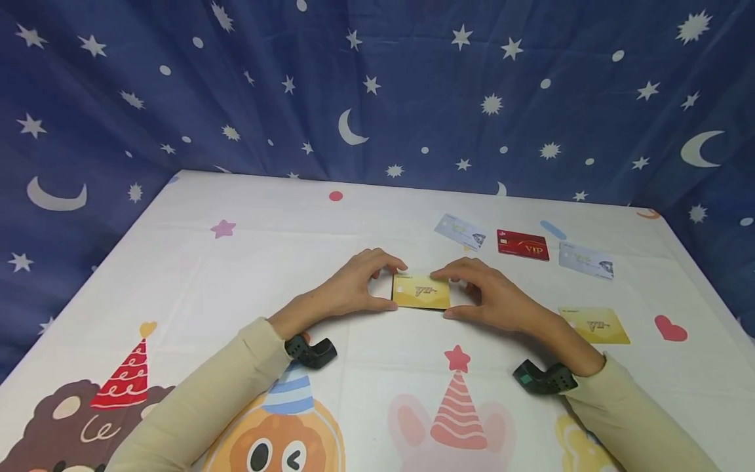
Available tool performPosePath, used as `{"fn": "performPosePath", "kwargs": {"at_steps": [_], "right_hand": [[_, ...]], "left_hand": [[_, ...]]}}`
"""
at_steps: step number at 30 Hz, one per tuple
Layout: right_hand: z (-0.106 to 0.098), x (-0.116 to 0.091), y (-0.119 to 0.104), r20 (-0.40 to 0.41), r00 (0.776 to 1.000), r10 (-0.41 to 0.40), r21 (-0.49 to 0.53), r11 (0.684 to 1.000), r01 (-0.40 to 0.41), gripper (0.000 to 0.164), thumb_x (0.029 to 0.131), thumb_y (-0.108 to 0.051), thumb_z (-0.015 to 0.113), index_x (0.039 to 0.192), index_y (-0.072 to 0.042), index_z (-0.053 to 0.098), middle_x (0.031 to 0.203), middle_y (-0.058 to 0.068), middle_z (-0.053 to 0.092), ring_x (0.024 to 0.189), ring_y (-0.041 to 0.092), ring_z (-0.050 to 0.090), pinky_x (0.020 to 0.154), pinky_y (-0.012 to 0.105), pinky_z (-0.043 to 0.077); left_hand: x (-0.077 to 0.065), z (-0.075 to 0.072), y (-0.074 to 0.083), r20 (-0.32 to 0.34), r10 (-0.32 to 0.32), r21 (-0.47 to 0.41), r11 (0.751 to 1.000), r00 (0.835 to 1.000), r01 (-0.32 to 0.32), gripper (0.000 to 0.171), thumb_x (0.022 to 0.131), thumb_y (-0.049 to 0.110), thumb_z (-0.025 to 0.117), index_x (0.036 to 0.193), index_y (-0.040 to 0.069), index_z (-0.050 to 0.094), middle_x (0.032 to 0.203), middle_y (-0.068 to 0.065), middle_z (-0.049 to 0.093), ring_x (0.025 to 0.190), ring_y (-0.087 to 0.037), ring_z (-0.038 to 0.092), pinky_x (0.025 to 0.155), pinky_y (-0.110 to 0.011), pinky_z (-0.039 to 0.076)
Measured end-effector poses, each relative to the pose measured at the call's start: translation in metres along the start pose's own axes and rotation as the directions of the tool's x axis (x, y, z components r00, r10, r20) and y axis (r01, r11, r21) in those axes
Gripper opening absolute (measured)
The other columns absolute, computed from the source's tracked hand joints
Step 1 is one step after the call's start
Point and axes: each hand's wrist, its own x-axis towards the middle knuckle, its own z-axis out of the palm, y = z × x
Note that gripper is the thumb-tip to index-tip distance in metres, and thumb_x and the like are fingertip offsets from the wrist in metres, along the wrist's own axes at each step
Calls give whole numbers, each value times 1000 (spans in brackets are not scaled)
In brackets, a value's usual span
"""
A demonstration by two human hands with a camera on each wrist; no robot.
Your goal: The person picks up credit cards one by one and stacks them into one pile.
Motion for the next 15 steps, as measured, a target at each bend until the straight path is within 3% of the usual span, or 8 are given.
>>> {"fn": "performPosePath", "kwargs": {"at_steps": [15], "right_hand": [[-1,0,1,-17,999,-36,-9,999,36,60,75,-28,83,130,-23,58,117,-7,53,94,13,47,77,31,45]], "left_hand": [[1,-4,-1,22,-35,-70,997,999,37,64,75,25,83,130,14,53,111,0,55,91,-17,46,83,-32,40]]}}
